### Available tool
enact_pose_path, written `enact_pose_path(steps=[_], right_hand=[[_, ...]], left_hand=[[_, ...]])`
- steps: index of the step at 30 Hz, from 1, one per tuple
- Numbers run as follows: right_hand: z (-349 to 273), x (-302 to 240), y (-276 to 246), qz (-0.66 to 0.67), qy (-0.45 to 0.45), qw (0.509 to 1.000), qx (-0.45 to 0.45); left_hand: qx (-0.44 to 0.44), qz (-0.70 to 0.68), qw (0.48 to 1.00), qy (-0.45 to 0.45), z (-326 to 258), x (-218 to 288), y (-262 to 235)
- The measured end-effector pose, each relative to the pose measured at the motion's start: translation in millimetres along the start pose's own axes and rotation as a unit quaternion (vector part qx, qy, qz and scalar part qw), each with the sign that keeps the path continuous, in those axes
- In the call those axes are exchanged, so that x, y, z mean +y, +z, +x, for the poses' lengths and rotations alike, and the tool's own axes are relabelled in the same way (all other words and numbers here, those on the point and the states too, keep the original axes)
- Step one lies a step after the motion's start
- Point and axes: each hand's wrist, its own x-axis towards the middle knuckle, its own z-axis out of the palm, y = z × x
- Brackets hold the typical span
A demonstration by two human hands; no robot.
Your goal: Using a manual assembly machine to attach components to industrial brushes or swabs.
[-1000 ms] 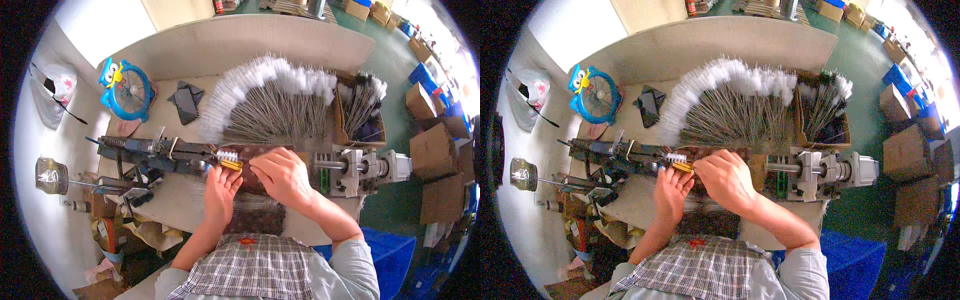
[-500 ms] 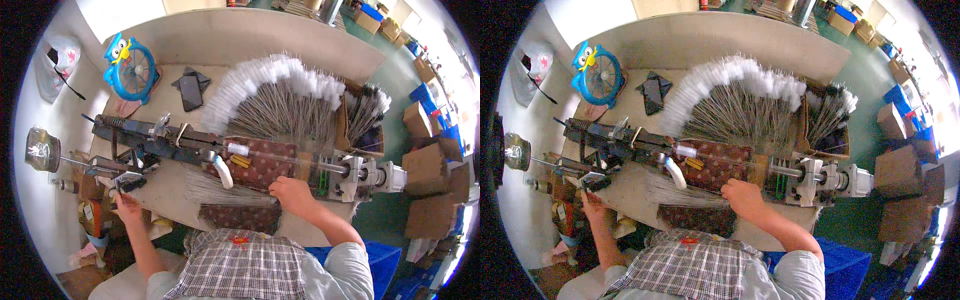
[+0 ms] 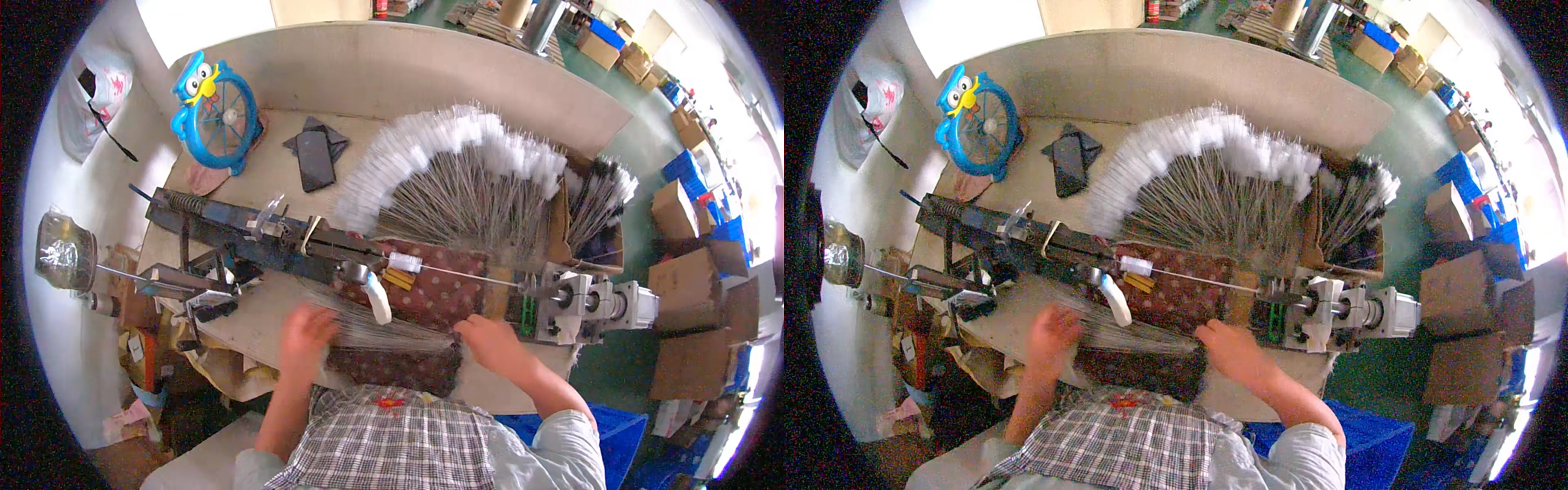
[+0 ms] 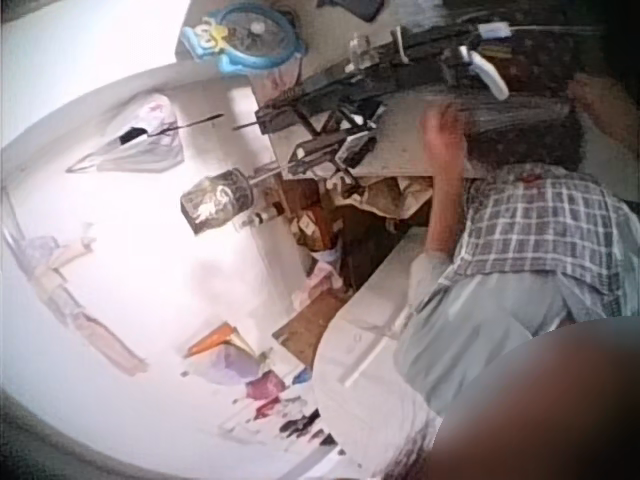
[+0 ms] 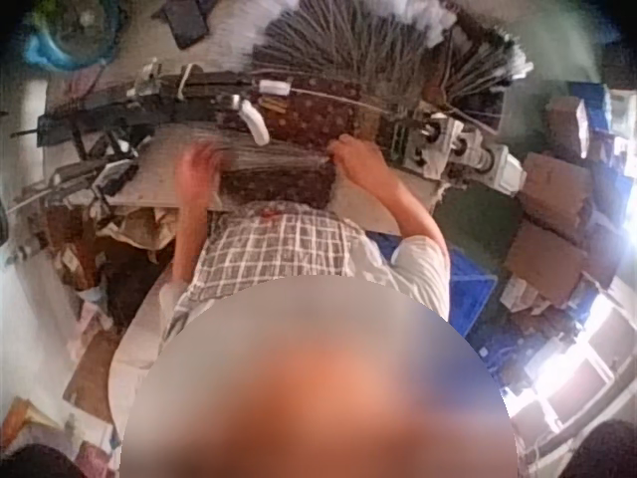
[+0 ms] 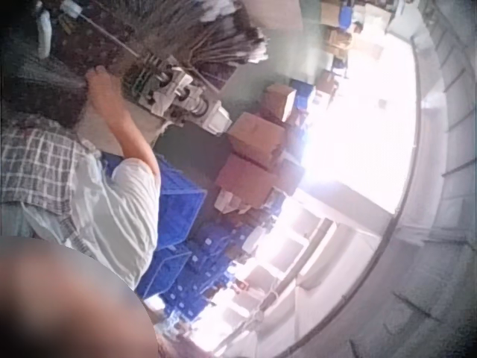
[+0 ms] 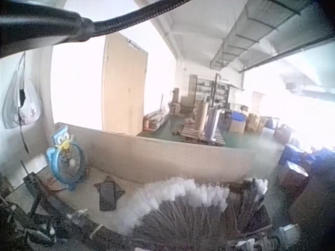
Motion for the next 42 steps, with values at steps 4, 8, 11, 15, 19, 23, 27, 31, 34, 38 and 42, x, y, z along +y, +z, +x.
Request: enact_pose_path(steps=[4, 8, 11, 15, 19, 23, 27, 31, 34, 38, 42], right_hand=[[1, -3, 7, 0.026, 0.020, 0.999, 0.019], [-4, -20, -17, -0.004, 0.106, 0.994, 0.019], [-20, -7, -43, -0.065, 0.031, 0.994, 0.078], [-37, 15, -105, -0.064, 0.056, 0.947, 0.310], [-30, 22, -130, 0.033, 0.130, 0.919, 0.372], [-4, 30, -113, 0.052, 0.033, 0.931, 0.359], [14, 25, -103, 0.078, 0.066, 0.931, 0.351], [17, 43, -93, 0.058, 0.089, 0.953, 0.285], [8, 35, -111, 0.067, 0.064, 0.984, 0.155], [44, 8, -113, 0.060, -0.116, 0.972, 0.195], [98, -25, -90, 0.073, -0.217, 0.942, 0.244]], left_hand=[[-0.035, 0.122, 0.991, -0.043, -3, 14, 138], [-0.229, -0.323, 0.884, -0.249, -19, 104, 143], [-0.186, -0.263, 0.926, -0.195, -30, 120, 118], [-0.156, -0.174, 0.963, -0.135, -57, 97, 103], [-0.418, 0.223, 0.881, -0.001, -43, 78, 161], [-0.251, 0.541, 0.661, 0.455, 4, 30, 223], [-0.232, 0.673, 0.549, 0.437, 47, -10, 217], [-0.173, 0.707, 0.502, 0.467, 64, -3, 216], [-0.061, 0.772, 0.443, 0.451, 86, 13, 213], [-0.133, 0.635, 0.578, 0.495, 56, 23, 193], [-0.221, 0.480, 0.800, 0.285, -1, 18, 149]])
